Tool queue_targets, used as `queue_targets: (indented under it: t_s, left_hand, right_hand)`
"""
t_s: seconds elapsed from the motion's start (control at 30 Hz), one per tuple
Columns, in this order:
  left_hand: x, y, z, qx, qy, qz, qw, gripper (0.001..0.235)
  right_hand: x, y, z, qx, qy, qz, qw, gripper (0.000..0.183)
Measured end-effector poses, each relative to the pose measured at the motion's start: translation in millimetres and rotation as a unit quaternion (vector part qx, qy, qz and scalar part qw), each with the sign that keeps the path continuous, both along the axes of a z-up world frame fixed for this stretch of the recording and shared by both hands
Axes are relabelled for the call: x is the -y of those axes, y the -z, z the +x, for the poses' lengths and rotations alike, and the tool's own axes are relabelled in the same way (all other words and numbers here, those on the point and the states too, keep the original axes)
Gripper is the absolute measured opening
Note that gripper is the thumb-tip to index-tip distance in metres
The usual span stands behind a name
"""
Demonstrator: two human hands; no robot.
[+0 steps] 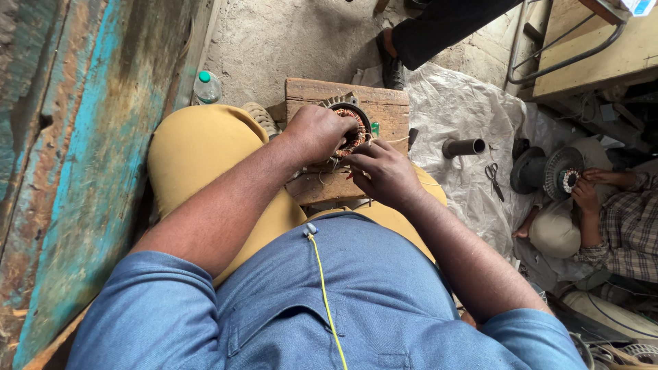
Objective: The person sits on the floor and repairs a motor stator by hand, using a screwdriver to adjust and secure copper windings. The person repeatedly inserts and tightens wires within the stator slots while seated.
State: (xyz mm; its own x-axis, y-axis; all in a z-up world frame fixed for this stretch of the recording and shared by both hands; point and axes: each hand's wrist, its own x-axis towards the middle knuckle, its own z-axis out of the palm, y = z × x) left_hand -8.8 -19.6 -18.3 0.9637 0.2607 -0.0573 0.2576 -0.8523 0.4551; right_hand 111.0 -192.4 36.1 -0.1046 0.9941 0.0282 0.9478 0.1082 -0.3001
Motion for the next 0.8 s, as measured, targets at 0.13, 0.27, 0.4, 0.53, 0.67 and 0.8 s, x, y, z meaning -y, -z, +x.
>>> queue_targets:
  t_s: [0.13, 0.27, 0.4, 0.53, 0.67, 0.8]
  left_hand:
    - [-0.7, 2.3, -1.2, 0.019, 0.000, -0.003, 1.000, 0.025]
    - [-0.4, 4.4, -0.2, 0.023, -0.003, 0.000, 1.000, 0.026]
    - [0.1, 5.7, -0.7, 0.030, -0.002, 0.008, 1.000, 0.023]
    - [-0.5, 2.9, 0.6, 0.013, 0.004, 0.010, 1.000, 0.025]
    - [0.7, -1.7, -1.3, 0.003, 0.007, 0.015, 1.000, 0.021]
    - [-1.1, -3.1, -0.7, 0.003, 0.012, 0.025, 1.000, 0.021]
  right_hand:
    - [-3.1, -3.0, -2.3, 0.003, -0.005, -0.003, 1.000, 0.031]
    - [-4.8, -5.4, -2.5, -0.001, 0.000, -0.019, 1.000, 0.036]
    - [-4.7, -5.4, -3.4, 0.017, -0.008, -0.026, 0.999, 0.041]
    - [-12.8, -2.8, -1.7, 0.099, -0.063, -0.041, 0.992, 0.042]
    - [-22.7, -2.2, -1.7, 0.166, -0.098, -0.067, 0.979, 0.036]
    - [-27.2, -3.3, 3.1, 0.172, -0.127, -0.077, 0.974, 0.029]
